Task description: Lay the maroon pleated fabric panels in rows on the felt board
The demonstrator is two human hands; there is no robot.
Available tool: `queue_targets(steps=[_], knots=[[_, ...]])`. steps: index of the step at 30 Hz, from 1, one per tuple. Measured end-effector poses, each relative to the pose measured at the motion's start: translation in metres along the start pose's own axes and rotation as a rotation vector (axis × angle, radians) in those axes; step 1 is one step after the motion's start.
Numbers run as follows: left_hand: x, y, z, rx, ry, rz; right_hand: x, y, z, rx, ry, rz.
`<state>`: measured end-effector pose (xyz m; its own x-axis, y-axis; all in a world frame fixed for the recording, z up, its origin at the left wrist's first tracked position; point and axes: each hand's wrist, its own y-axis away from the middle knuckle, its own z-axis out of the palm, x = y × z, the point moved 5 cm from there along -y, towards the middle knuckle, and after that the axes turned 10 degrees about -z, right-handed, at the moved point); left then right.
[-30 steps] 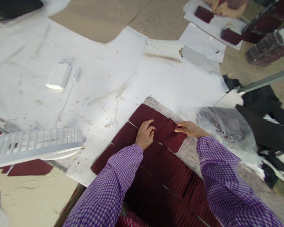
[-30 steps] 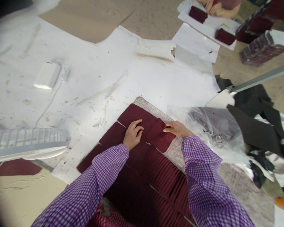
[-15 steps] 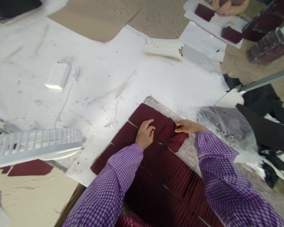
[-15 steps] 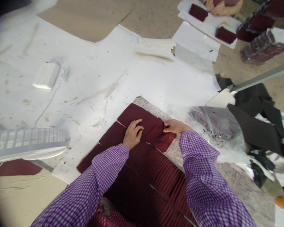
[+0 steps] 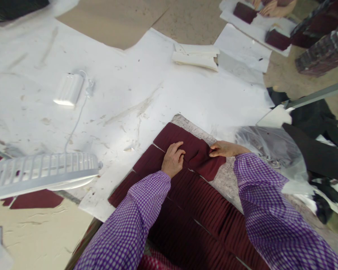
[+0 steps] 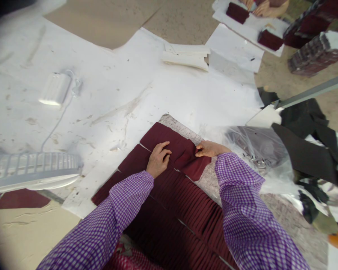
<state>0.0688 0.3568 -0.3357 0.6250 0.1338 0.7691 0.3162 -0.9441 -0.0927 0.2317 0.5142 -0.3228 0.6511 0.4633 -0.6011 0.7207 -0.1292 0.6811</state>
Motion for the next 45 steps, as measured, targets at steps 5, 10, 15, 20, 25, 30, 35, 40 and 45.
queue_targets(steps=[5, 10, 15, 20, 25, 30, 35, 40, 45], knots=[[0.001, 0.0, 0.0, -0.003, 0.004, 0.003, 0.001, -0.003, -0.018, 0.015, -0.03, 0.033], [0.001, 0.0, 0.0, 0.001, 0.009, 0.001, 0.003, 0.0, -0.012, 0.022, -0.09, 0.041], [0.0, 0.0, 0.0, 0.002, 0.007, -0.001, 0.007, 0.016, 0.005, 0.079, -0.215, 0.05], [0.0, 0.0, 0.0, -0.001, 0.006, 0.0, 0.005, 0.031, 0.016, 0.153, -0.353, 0.022], [0.0, 0.0, 0.001, 0.001, 0.006, 0.001, -0.003, 0.022, 0.028, 0.204, -0.408, -0.036], [0.0, 0.0, 0.0, 0.002, 0.003, 0.0, -0.003, 0.011, 0.032, 0.311, -0.266, -0.012], [0.001, 0.0, -0.001, 0.002, 0.004, 0.002, -0.008, 0.018, 0.024, 0.482, 0.068, 0.132], [0.001, 0.0, 0.0, -0.003, 0.0, 0.001, -0.031, 0.009, 0.01, 0.54, 0.293, 0.045], [0.0, 0.0, 0.001, -0.005, -0.006, 0.004, -0.039, -0.016, -0.007, 0.455, 0.32, -0.089]])
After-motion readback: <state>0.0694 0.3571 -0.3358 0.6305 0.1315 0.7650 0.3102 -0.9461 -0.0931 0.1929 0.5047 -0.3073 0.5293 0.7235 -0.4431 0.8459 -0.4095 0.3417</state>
